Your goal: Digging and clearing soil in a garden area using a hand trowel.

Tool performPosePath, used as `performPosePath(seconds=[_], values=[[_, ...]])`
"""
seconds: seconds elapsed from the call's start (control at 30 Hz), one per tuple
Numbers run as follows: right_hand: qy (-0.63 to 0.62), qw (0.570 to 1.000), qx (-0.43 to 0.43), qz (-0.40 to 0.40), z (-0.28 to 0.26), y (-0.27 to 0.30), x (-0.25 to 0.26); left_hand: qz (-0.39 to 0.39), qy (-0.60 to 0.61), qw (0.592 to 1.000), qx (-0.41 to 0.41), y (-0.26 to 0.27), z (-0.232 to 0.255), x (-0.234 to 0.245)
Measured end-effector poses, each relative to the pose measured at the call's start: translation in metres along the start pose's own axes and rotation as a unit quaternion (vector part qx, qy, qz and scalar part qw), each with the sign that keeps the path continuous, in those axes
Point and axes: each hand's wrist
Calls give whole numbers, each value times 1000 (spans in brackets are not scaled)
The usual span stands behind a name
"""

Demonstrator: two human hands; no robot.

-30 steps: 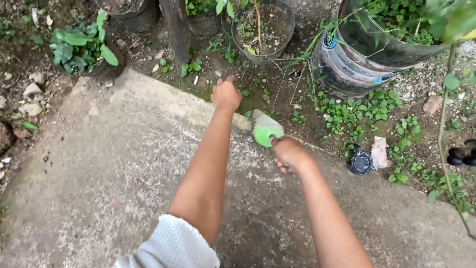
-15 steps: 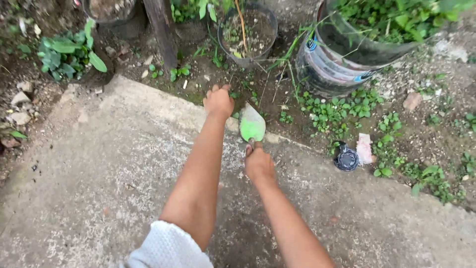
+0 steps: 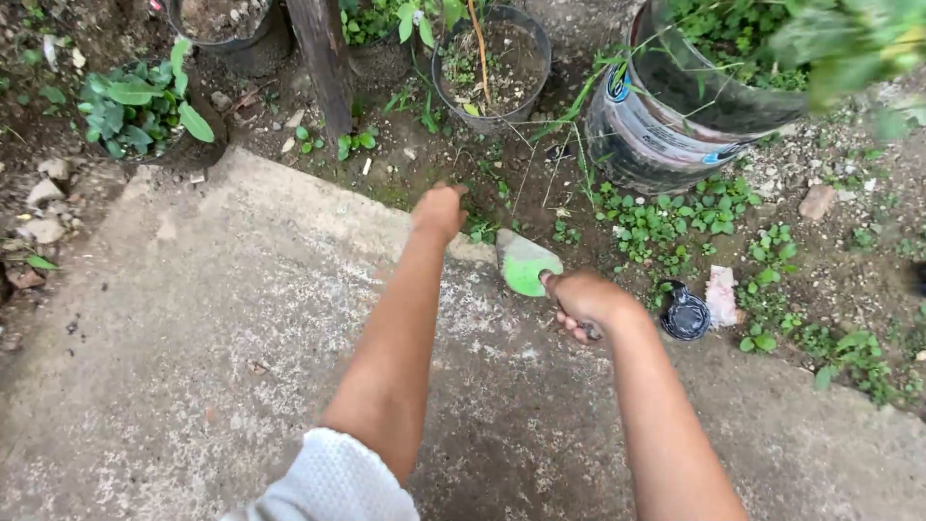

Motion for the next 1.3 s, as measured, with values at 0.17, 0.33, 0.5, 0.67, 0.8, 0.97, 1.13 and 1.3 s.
performPosePath(seconds=[0.17,0.33,0.5,0.67,0.8,0.97,1.13,1.3], values=[[17,1000,9,22,10,6,-23,-19,-1,999,-27,-13,6,-54],[8,996,-11,89,15,20,-69,117,-70,988,-76,-34,-5,-134],[112,966,90,213,47,-36,-93,60,1,995,85,-44,9,-130],[-11,1000,-10,3,8,13,25,118,186,966,136,-34,-23,-155],[6,999,-10,-49,7,16,21,113,238,957,122,-39,-29,-161],[-85,995,-28,39,36,11,-71,108,263,954,90,-51,-34,-159],[-16,976,63,206,56,-31,-154,216,306,927,-3,-76,-19,-84],[-72,932,199,293,15,-90,-128,170,165,971,39,-64,-18,-7]])
Point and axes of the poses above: each hand's wrist, its own y-axis away from the middle knuckle, its own x-axis out of the back of the hand, z = x × y, and after that the axes turned 10 degrees about z, right-handed
